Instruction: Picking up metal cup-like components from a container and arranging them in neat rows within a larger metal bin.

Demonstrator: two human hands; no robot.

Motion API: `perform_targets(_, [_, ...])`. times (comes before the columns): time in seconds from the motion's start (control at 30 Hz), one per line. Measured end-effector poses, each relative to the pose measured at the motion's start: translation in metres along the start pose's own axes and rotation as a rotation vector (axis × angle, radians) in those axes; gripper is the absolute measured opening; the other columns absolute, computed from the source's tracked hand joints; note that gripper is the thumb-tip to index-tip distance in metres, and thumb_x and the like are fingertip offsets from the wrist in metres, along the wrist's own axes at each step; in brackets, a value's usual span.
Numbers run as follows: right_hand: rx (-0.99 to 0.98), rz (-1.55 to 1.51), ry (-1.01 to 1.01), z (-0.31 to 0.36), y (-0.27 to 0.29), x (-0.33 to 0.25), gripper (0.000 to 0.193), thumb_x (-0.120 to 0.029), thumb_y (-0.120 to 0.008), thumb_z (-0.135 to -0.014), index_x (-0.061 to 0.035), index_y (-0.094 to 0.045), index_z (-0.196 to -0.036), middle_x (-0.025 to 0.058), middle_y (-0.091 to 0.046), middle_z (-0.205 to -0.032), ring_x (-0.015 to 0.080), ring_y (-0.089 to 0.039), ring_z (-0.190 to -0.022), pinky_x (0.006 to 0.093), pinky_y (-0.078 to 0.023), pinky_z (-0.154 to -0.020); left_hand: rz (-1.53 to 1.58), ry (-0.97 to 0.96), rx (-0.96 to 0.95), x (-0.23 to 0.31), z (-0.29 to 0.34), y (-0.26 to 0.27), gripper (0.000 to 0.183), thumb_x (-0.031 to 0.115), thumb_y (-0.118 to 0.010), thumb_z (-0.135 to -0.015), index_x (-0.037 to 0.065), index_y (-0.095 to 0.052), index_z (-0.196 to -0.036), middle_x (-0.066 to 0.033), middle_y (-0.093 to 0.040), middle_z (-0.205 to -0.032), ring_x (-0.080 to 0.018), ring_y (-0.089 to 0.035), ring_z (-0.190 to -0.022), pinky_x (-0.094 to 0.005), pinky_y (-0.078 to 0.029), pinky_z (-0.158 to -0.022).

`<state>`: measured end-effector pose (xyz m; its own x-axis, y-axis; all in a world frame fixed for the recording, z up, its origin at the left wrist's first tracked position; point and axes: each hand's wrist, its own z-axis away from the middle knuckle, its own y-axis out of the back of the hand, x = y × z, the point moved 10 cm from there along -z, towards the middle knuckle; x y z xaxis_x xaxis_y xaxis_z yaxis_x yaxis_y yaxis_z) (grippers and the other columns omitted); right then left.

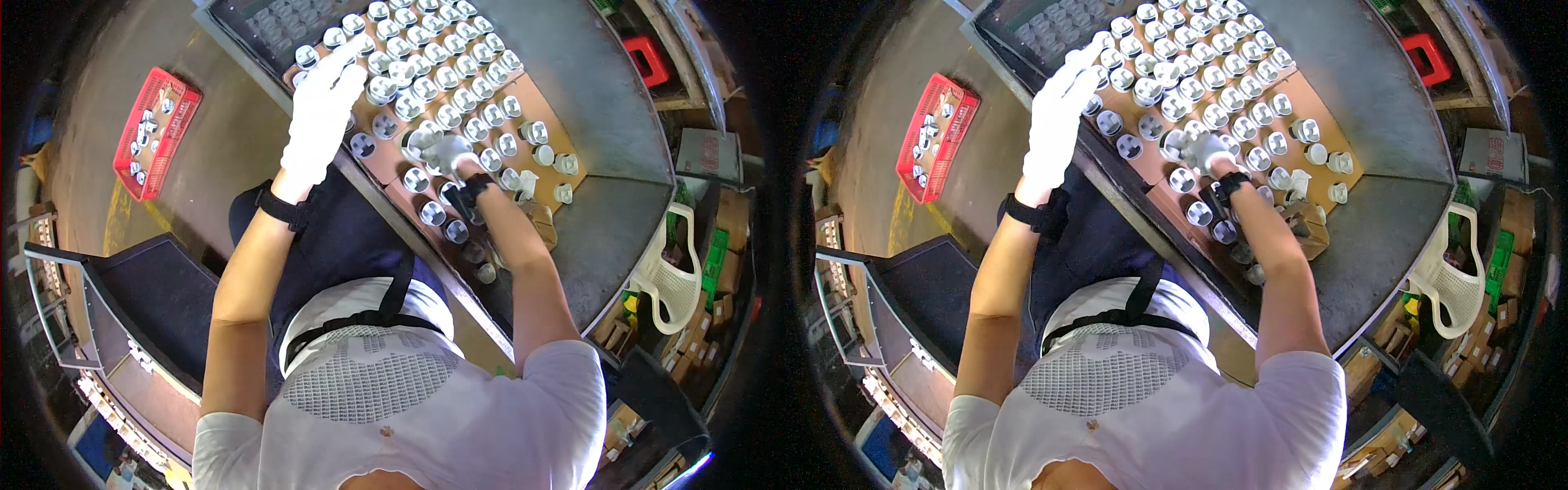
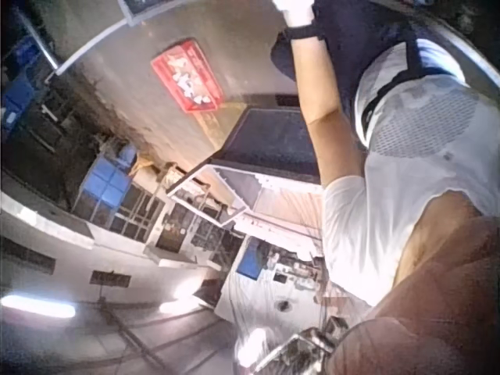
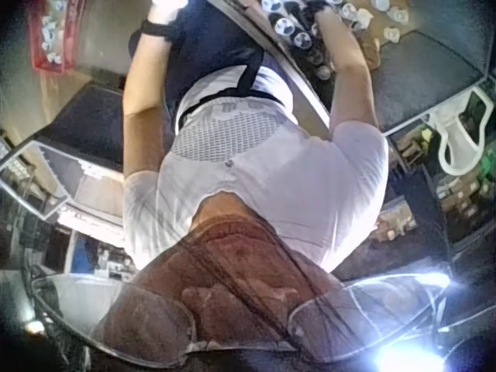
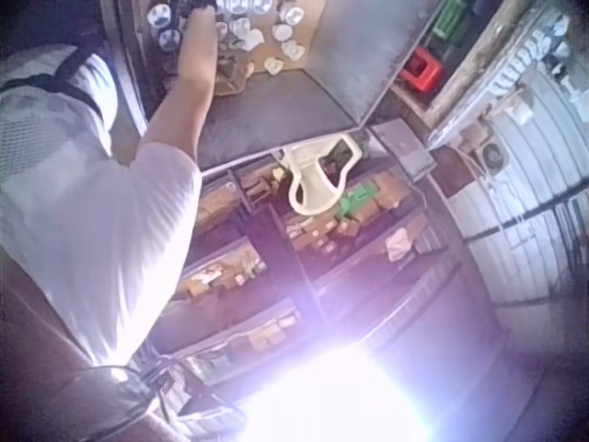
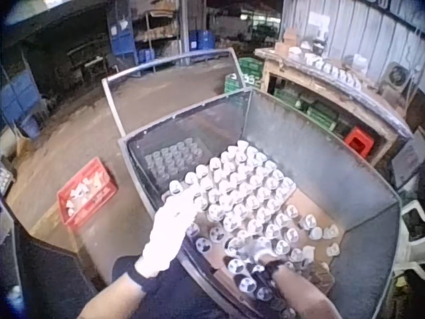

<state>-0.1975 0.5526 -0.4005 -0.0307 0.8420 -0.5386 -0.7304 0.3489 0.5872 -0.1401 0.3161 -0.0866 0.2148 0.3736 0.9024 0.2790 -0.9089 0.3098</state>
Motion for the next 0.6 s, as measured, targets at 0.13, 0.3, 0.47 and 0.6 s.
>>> perform_targets(0.13, [0.053,-0.05,-0.201,-0.049,-0.063,0.045,0.028,-0.031,-0.07,-0.08,-0.0039,-0.075,-0.085,0.0142,-0.074,-0.081,0.0259,-0.071,-0.07,0.0386,-0.053,-0.062,-0.473,-0.267,-0.006,-0.019,0.005,-0.012,0.029,0.011,-0.058,-0.092,0.002,-0.067,-0.117,-0.0155,-0.068,-0.097,-0.0311,-0.064,-0.086,-0.0396,-0.05,-0.079])
perform_targets(0.3, [-0.077,0.147,-0.27,-0.098,-0.15,0.097,0.028,-0.032,-0.069,-0.079,-0.0053,-0.076,-0.086,0.0111,-0.074,-0.082,0.0241,-0.07,-0.073,0.0382,-0.053,-0.065,-0.474,-0.078,-0.084,-0.015,-0.002,-0.019,0.026,0.007,-0.059,-0.092,0.004,-0.07,-0.116,-0.0139,-0.071,-0.105,-0.0257,-0.066,-0.094,-0.0368,-0.051,-0.085])
perform_targets(0.47, [0.017,0.104,-0.39,-0.077,-0.169,0.071,0.027,-0.03,-0.066,-0.083,-0.0061,-0.076,-0.091,0.0094,-0.076,-0.087,0.0238,-0.072,-0.079,0.0386,-0.055,-0.068,-0.343,0.068,-0.031,-0.023,0.004,-0.008,0.03,0.001,-0.059,-0.09,0.005,-0.072,-0.117,-0.0093,-0.07,-0.107,-0.014,-0.063,-0.085,-0.0273,-0.051,-0.074])
perform_targets(0.6, [-0.124,0.26,-0.409,-0.068,-0.161,0.037,0.033,-0.029,-0.056,-0.089,-0.0109,-0.075,-0.109,0.0116,-0.072,-0.114,0.0297,-0.069,-0.106,0.0422,-0.054,-0.086,-0.325,0.08,-0.008,-0.022,0.003,-0.008,0.026,0.006,-0.06,-0.088,0.006,-0.072,-0.11,-0.0143,-0.072,-0.105,-0.0296,-0.067,-0.1,-0.0391,-0.05,-0.091])
